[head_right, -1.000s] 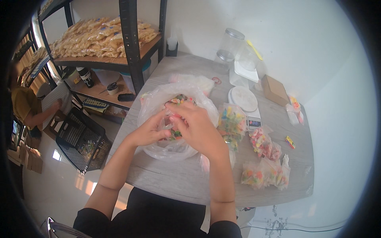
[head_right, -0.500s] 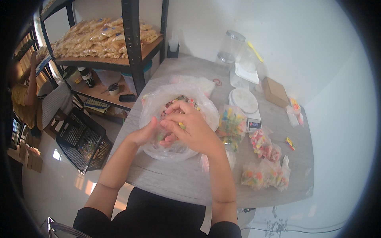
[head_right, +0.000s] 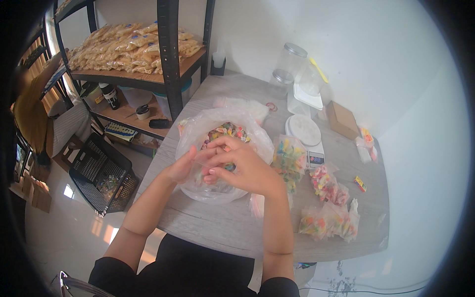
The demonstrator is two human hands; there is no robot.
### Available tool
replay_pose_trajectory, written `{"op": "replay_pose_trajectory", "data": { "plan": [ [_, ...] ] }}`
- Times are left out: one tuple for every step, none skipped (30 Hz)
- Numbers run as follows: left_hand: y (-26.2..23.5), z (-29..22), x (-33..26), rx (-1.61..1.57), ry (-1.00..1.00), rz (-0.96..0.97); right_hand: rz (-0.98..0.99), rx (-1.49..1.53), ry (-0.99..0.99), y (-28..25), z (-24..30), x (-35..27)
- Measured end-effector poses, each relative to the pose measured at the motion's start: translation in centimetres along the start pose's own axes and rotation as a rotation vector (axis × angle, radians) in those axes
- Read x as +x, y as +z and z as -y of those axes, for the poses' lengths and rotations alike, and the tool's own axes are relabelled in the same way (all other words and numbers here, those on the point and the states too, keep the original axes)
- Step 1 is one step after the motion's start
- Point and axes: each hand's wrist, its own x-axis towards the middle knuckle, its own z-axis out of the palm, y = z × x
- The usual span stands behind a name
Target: The person repeatedly scoops colorful gummy candies from a large bag into small clear plastic bags, ties each small bag, and places it on the table. The process is repeated continuously throughout the clip.
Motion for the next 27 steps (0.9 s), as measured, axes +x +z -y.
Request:
{"op": "replay_pose_trajectory", "data": {
  "plan": [
    [-0.1,0.1,0.0,0.040,0.022,-0.036,-0.005,0.026,0.017,0.1,-0.1,0.0],
    [-0.1,0.1,0.0,0.093,0.040,-0.082,-0.009,0.054,0.047,0.3,-0.1,0.0],
    [-0.1,0.1,0.0,0.146,0.057,-0.128,-0.002,0.072,0.109,0.3,-0.1,0.0],
    [0.0,0.2,0.0,0.155,0.091,-0.207,-0.096,0.022,0.074,0.3,-0.1,0.1],
    [0.2,0.2,0.2,0.163,0.125,-0.286,-0.178,-0.039,0.072,0.1,-0.1,0.1],
    [0.3,0.1,0.3,0.186,0.166,-0.350,-0.268,-0.108,0.047,0.0,-0.1,0.1],
    [0.3,-0.2,0.4,0.234,0.129,-0.350,-0.293,-0.111,0.100,-0.2,0.0,0.0],
    [0.2,-0.6,0.5,0.295,0.097,-0.337,-0.326,-0.121,0.131,-0.5,0.0,-0.1],
    [0.2,-0.9,0.5,0.361,0.069,-0.340,-0.361,-0.129,0.154,-0.6,0.0,-0.2],
    [0.3,-1.1,0.6,0.320,0.086,-0.336,-0.359,-0.148,0.155,-0.8,0.0,-0.2],
    [0.5,-1.2,0.6,0.282,0.108,-0.348,-0.357,-0.167,0.149,-0.8,0.0,-0.3],
    [0.6,-1.2,0.7,0.246,0.143,-0.341,-0.359,-0.181,0.140,-0.8,0.0,-0.3],
    [0.7,-1.3,0.7,0.275,0.084,-0.381,-0.342,-0.188,0.167,-0.8,0.0,-0.3],
    [0.7,-1.4,0.7,0.305,0.037,-0.401,-0.329,-0.191,0.191,-0.7,0.0,-0.3],
    [0.8,-1.4,0.6,0.337,-0.020,-0.428,-0.319,-0.191,0.214,-0.7,0.0,-0.3],
    [0.8,-1.3,0.7,0.353,0.062,-0.420,-0.340,-0.198,0.187,-0.6,0.0,-0.2],
    [0.9,-1.2,0.9,0.373,0.134,-0.420,-0.363,-0.202,0.156,-0.6,0.1,-0.1],
    [0.9,-1.1,0.9,0.413,0.215,-0.425,-0.386,-0.206,0.125,-0.6,0.2,-0.1],
    [1.0,-1.0,0.9,0.385,0.212,-0.437,-0.372,-0.160,0.168,-0.7,0.3,0.0],
    [1.0,-0.8,0.8,0.377,0.218,-0.456,-0.356,-0.115,0.211,-0.7,0.4,-0.1],
    [1.0,-0.7,0.7,0.367,0.224,-0.474,-0.351,-0.069,0.216,-0.8,0.5,-0.1],
    [0.9,-0.7,0.6,0.392,0.184,-0.441,-0.335,-0.056,0.222,-0.8,0.6,0.0],
    [0.6,-0.8,0.5,0.417,0.144,-0.408,-0.330,-0.041,0.191,-0.7,0.6,0.0],
    [0.5,-0.8,0.5,0.450,0.079,-0.401,-0.324,-0.027,0.160,-0.7,0.6,0.0],
    [0.3,-0.7,0.4,0.408,0.034,-0.360,-0.340,-0.063,0.152,-0.6,0.6,0.1],
    [0.2,-0.7,0.4,0.377,-0.036,-0.343,-0.357,-0.100,0.143,-0.6,0.6,0.2],
    [0.2,-0.6,0.3,0.347,-0.106,-0.326,-0.375,-0.139,0.138,-0.6,0.6,0.2]
  ]
}}
